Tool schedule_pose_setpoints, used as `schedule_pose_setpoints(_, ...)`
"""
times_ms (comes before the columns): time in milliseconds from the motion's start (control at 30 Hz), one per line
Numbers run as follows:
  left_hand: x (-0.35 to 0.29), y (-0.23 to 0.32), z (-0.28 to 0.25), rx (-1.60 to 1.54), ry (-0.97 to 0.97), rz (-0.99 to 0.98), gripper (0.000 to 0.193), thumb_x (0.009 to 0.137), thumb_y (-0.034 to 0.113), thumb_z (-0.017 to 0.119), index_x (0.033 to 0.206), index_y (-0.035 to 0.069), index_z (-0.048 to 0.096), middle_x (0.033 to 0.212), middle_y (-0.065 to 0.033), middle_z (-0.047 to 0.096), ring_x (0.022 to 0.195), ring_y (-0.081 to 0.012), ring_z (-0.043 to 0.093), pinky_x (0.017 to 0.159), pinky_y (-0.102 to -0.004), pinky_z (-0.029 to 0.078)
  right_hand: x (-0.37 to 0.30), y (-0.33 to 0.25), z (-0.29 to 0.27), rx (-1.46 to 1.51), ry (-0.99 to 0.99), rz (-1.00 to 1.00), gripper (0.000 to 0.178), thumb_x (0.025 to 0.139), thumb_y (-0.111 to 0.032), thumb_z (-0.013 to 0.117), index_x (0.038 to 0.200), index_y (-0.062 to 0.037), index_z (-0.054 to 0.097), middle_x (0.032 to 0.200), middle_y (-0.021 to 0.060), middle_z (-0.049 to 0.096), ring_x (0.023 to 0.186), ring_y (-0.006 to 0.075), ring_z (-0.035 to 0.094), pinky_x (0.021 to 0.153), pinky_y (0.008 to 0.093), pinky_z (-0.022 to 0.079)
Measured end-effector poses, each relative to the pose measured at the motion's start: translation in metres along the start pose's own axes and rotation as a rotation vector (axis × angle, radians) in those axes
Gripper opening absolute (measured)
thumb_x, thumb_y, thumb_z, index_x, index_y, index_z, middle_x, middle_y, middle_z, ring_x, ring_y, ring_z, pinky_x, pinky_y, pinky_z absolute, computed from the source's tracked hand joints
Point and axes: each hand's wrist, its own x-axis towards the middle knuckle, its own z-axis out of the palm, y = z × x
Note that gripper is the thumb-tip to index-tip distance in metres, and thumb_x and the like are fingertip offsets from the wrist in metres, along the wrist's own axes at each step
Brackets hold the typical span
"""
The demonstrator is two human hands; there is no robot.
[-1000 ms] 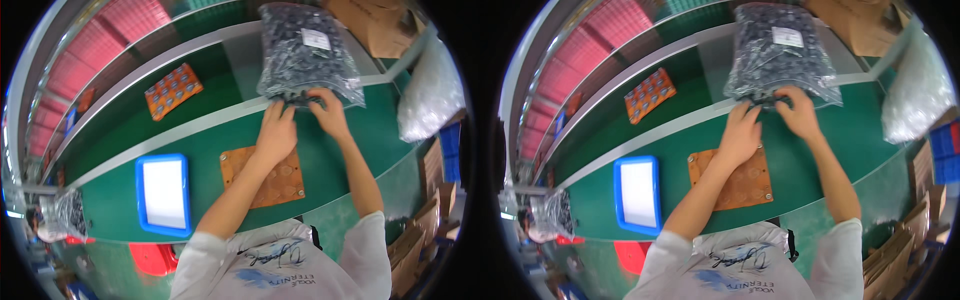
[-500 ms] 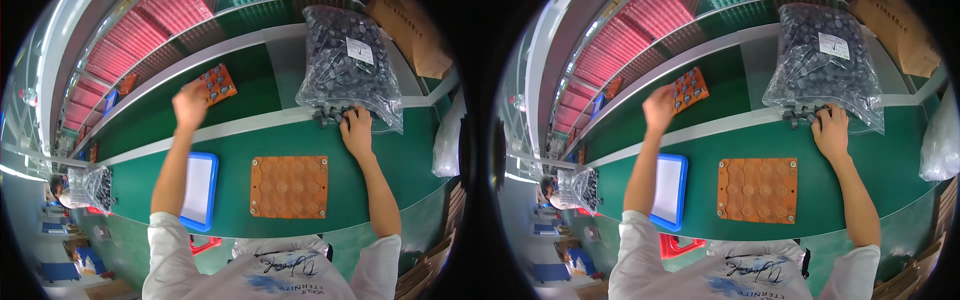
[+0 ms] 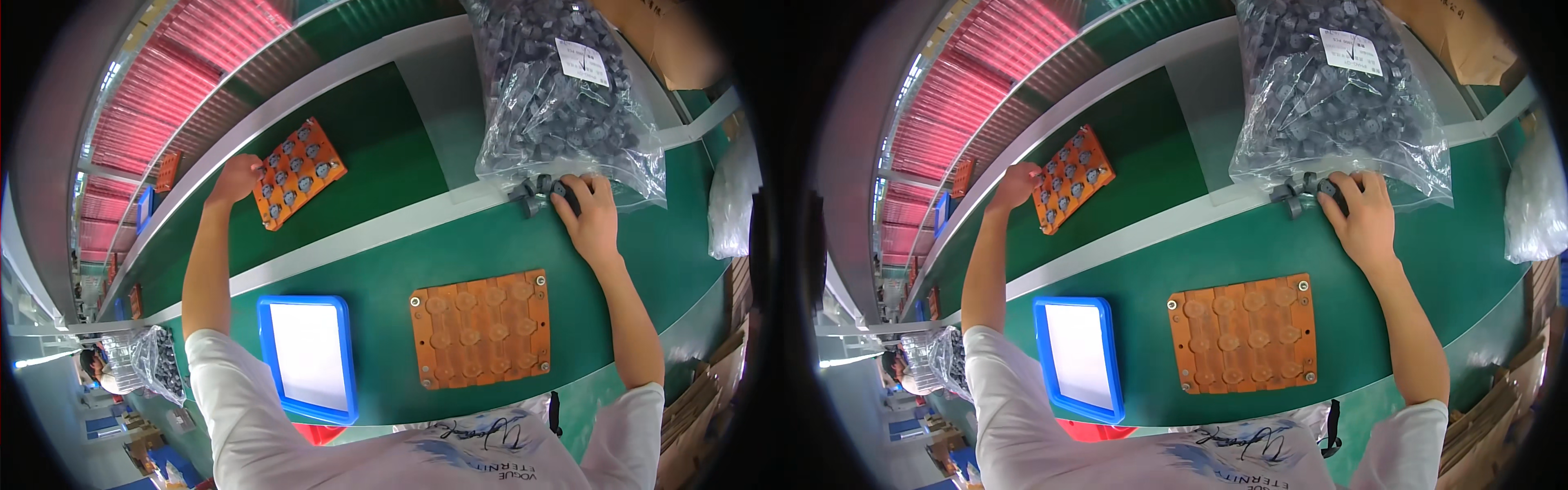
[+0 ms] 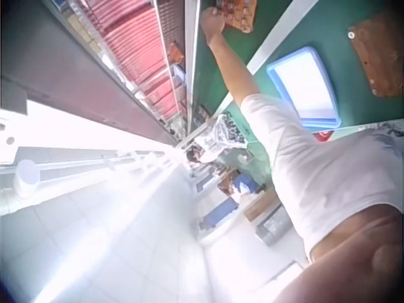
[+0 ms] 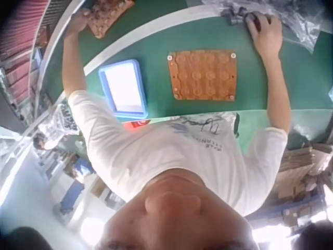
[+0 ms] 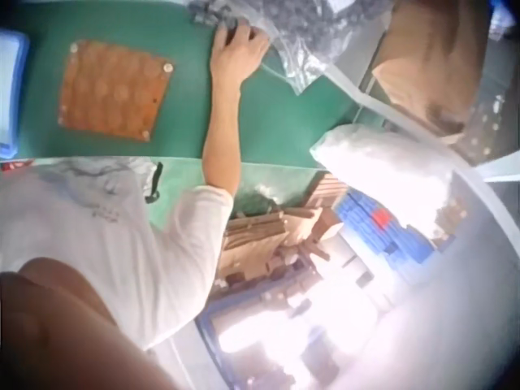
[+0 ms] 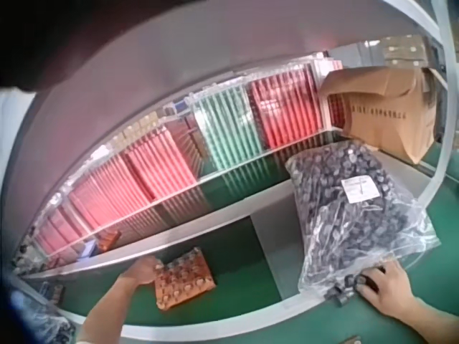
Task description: Placing small electronic components into a blue sorting tray and then into a wooden assembly jig on a production floor.
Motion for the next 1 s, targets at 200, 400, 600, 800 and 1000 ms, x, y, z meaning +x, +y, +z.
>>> schedule_pose_setpoints(200,-0.017,0.01,0.012,-0.118,0.048,-0.145,0.033,0.085,0.011,0.071,0.116,0.001,0.069,0.107,-0.0194,0.07,0.101,-0.0347,0.068,0.09,-0.0425,0.054,0.001,-0.003,0.0,-0.097,0.077,-0.066,0.028,0.088,-0.021,0.074,0.11,-0.0058,0.066,0.102,0.0127,0.059,0.097,0.033,0.06,0.082,0.0422,0.051)
schedule_pose_setpoints(400,-0.02,-0.006,0.034,-0.164,0.213,-0.136,0.032,0.083,0.009,0.071,0.114,0.002,0.071,0.109,-0.0183,0.071,0.093,-0.0327,0.071,0.083,-0.0394,0.057,0.003,0.008,0.0,-0.187,0.024,-0.127,0.027,0.088,-0.021,0.074,0.108,-0.0055,0.064,0.096,0.0105,0.061,0.091,0.0311,0.063,0.075,0.041,0.053)
schedule_pose_setpoints(600,-0.017,-0.035,0.034,-0.057,0.227,-0.034,0.033,0.078,0.008,0.074,0.111,0.001,0.073,0.106,-0.0181,0.067,0.1,-0.0352,0.066,0.088,-0.0412,0.053,-0.017,0.008,-0.01,-0.188,-0.025,-0.096,0.03,0.091,-0.024,0.073,0.113,-0.0072,0.063,0.1,0.0109,0.06,0.085,0.0316,0.066,0.071,0.0413,0.054)
schedule_pose_setpoints(800,-0.047,0.042,0.001,-0.112,0.44,-0.111,0.037,0.086,0.019,0.073,0.12,0.003,0.071,0.122,-0.0199,0.067,0.108,-0.0335,0.066,0.096,-0.0399,0.052,-0.001,-0.011,-0.007,-0.227,-0.125,0.053,0.047,0.092,-0.042,0.07,0.127,-0.012,0.061,0.117,0.0121,0.059,0.096,0.033,0.066,0.078,0.042,0.055)
schedule_pose_setpoints(1000,-0.149,0.241,-0.036,-0.568,0.253,0.37,0.03,0.092,0.012,0.069,0.12,0.002,0.069,0.114,-0.0136,0.07,0.095,-0.0234,0.069,0.085,-0.0337,0.055,-0.004,-0.016,0.015,-0.164,0.056,-0.072,0.068,0.088,-0.058,0.069,0.14,-0.0162,0.057,0.129,0.0164,0.056,0.106,0.0384,0.064,0.087,0.0457,0.054)
